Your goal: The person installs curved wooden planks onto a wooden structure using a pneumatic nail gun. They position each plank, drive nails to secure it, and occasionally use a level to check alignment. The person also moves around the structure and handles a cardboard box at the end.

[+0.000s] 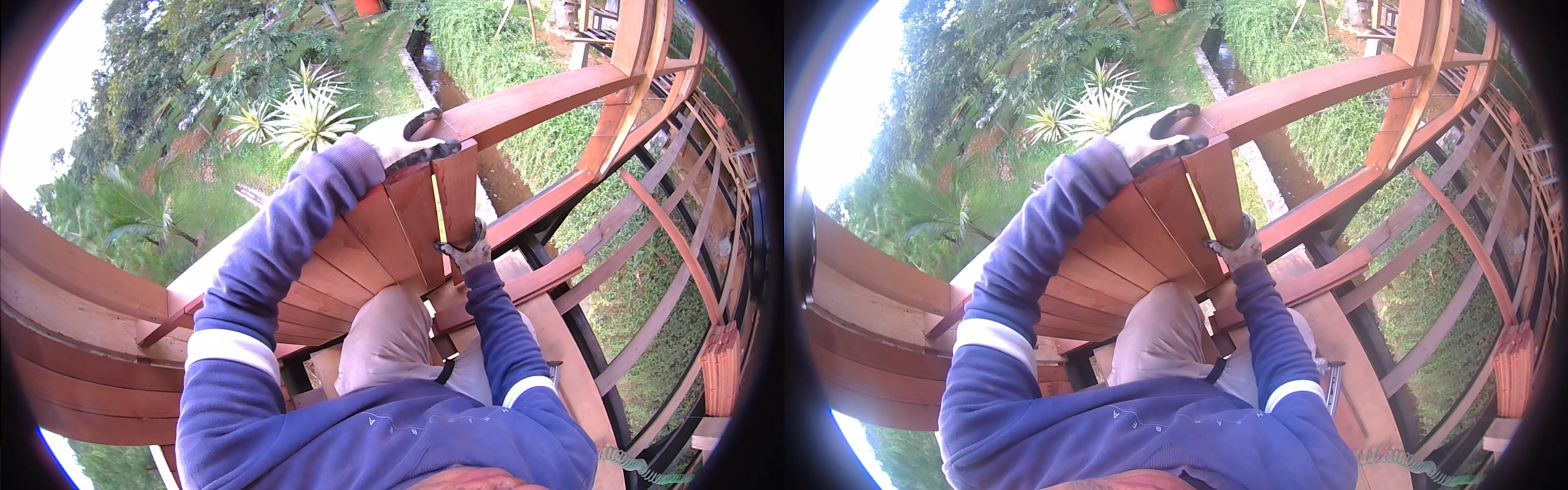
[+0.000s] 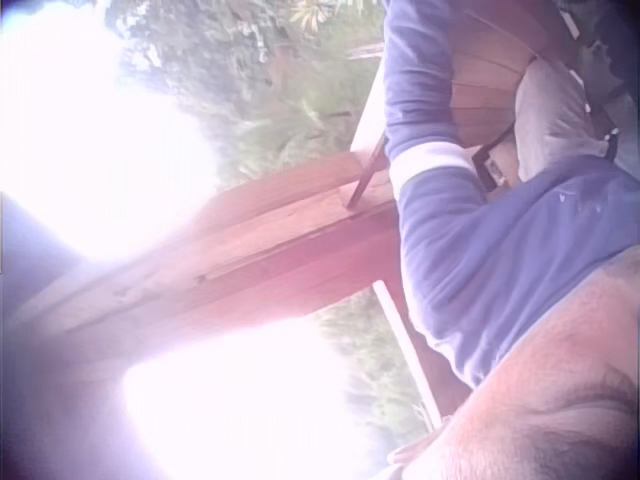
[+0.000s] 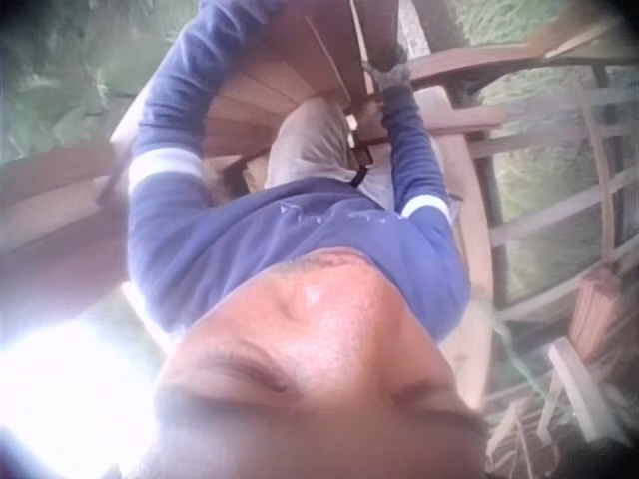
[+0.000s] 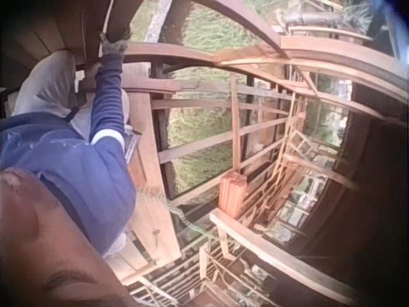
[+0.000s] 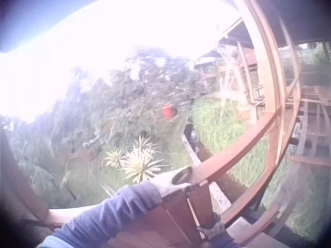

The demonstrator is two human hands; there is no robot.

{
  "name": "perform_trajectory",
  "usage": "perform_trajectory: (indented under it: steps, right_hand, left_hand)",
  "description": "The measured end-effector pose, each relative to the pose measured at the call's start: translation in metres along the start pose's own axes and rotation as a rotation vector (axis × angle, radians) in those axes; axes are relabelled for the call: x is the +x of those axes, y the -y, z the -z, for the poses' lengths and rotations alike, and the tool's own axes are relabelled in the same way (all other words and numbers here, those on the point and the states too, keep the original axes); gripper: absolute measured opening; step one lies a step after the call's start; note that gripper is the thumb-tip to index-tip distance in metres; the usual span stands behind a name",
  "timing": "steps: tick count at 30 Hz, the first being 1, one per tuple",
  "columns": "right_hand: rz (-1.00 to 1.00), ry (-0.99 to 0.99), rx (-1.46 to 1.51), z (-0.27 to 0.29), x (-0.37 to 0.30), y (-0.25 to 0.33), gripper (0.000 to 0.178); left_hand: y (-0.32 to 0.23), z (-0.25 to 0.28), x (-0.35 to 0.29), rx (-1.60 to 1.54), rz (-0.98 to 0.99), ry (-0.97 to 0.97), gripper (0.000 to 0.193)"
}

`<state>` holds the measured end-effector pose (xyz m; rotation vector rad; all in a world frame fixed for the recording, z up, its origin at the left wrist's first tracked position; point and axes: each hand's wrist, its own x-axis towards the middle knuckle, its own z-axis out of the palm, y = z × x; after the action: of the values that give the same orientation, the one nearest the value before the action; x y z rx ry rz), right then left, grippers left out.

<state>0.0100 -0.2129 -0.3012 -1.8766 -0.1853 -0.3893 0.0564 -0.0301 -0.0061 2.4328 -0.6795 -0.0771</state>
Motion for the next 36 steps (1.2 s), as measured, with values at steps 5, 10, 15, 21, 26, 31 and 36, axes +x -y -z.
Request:
perform_trajectory:
  steps: [5, 10, 15, 21, 26, 31, 36]
  right_hand:
    - [0.059, 0.073, 0.159, -0.007, 0.009, -0.022, 0.073]
    - [0.108, 0.046, 0.256, -0.022, 0.015, -0.087, 0.055]
    - [-0.063, 0.036, 0.47, -0.039, 0.011, -0.079, 0.049]
    - [-0.105, 0.191, 0.578, -0.033, 0.02, -0.082, 0.05]
    - [-0.096, 0.236, 0.552, -0.029, 0.023, -0.083, 0.05]
    - [0.039, 0.193, 0.353, -0.023, 0.025, -0.053, 0.035]
    - [-0.004, 0.144, 0.342, -0.03, 0.02, -0.092, 0.047]
  left_hand:
    - [-0.004, 0.001, 0.001, 0.001, 0.07, 0.01, 0.083]
    - [-0.008, 0.011, 0.01, 0.226, 0.113, 0.167, 0.064]
    - [-0.027, 0.01, 0.004, -0.105, 0.236, 0.161, 0.058]
    - [-0.023, 0.0, 0.005, 0.144, 0.195, 0.085, 0.102]
    - [-0.024, -0.004, 0.005, 0.233, 0.191, 0.037, 0.104]
    - [-0.014, -0.008, 0.0, 0.406, 0.122, -0.061, 0.103]
    - [-0.028, -0.014, 0.006, 0.497, 0.093, -0.084, 0.096]
